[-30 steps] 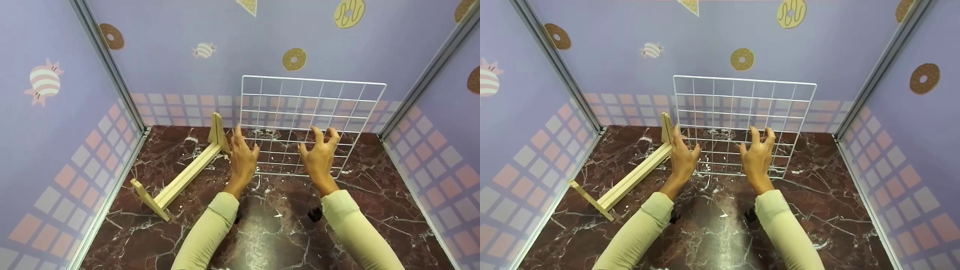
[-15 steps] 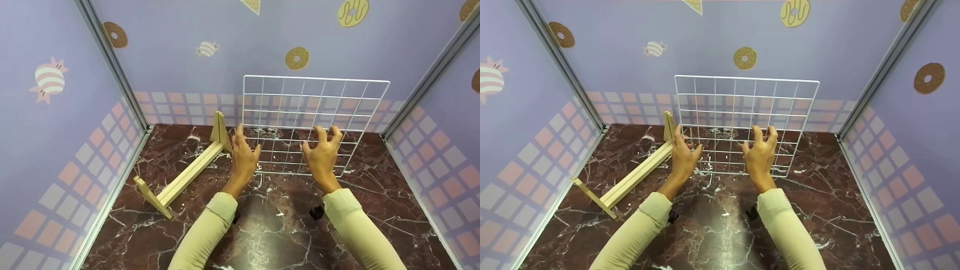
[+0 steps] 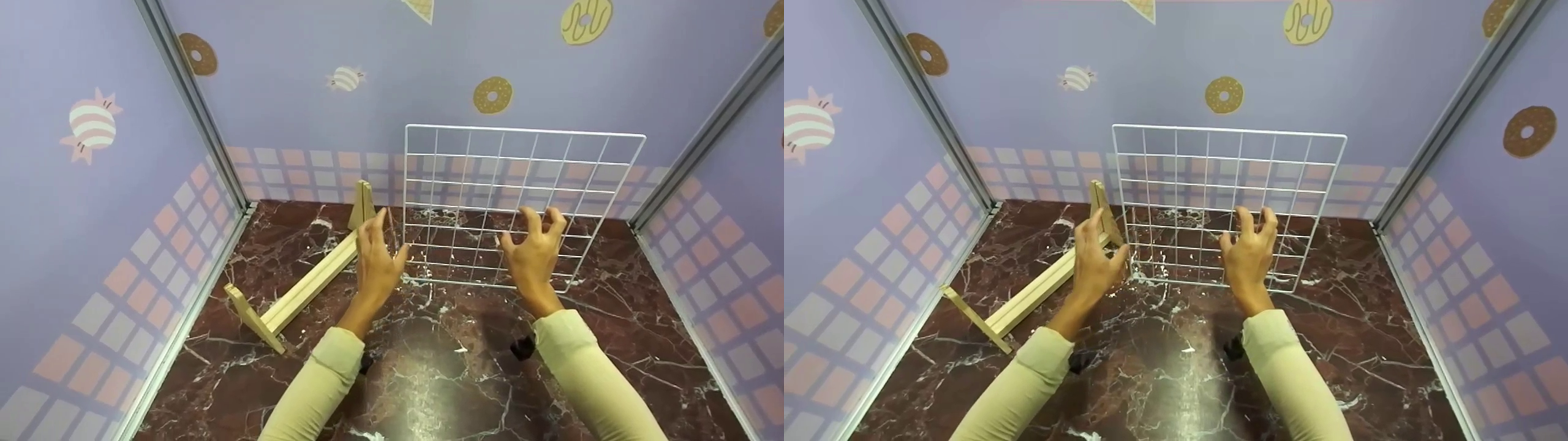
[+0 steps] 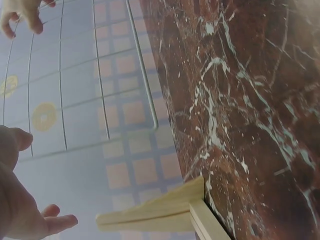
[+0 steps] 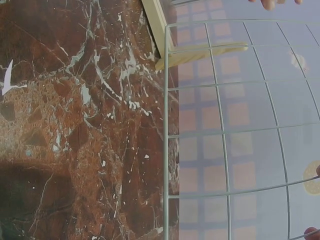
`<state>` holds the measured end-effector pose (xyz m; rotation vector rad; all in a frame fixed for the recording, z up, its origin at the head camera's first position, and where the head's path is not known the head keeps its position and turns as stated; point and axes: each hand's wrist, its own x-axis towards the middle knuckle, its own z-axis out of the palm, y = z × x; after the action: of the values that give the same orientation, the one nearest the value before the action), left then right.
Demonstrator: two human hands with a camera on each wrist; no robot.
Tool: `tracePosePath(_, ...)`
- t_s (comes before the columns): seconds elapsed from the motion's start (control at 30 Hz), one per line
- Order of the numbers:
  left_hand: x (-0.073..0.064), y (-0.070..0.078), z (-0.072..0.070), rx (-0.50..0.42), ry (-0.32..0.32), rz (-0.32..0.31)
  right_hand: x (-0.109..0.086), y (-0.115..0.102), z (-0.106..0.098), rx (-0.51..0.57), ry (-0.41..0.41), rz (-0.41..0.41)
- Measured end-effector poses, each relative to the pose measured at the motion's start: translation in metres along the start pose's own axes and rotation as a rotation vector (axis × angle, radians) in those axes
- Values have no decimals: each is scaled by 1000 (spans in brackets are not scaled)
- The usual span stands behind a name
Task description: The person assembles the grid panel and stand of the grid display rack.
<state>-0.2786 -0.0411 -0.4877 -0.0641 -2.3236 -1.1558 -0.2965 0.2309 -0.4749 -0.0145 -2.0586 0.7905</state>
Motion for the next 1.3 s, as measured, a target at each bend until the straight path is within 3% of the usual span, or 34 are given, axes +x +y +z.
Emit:
tracePosePath(0.27,-7,-22,-32,-14,10,-51,0,-1,1,7,-15,37)
tracePosePath(0.57,-13,-53,-89,13,83,-132,-3,2,2,12,-10,49)
tracePosePath(0.73,-17,-68,-113,63,181,-127,-2,4,3,10,-11,56)
tracePosePath(0.9,-20,-75,-123,109,339,-28,-2,4,3,11,-15,62)
tracePosePath(0.97,-23,-77,-126,141,371,-24,-2,4,3,9,-16,70)
tracePosePath(1.13,-30,-84,-138,267,402,-153,-3,4,3,9,-23,90)
tracePosePath(1.2,-32,-89,-144,241,438,-200,-2,3,2,13,-26,93)
tracePosePath(1.3,-34,-100,-151,117,484,-266,0,3,2,20,-23,92)
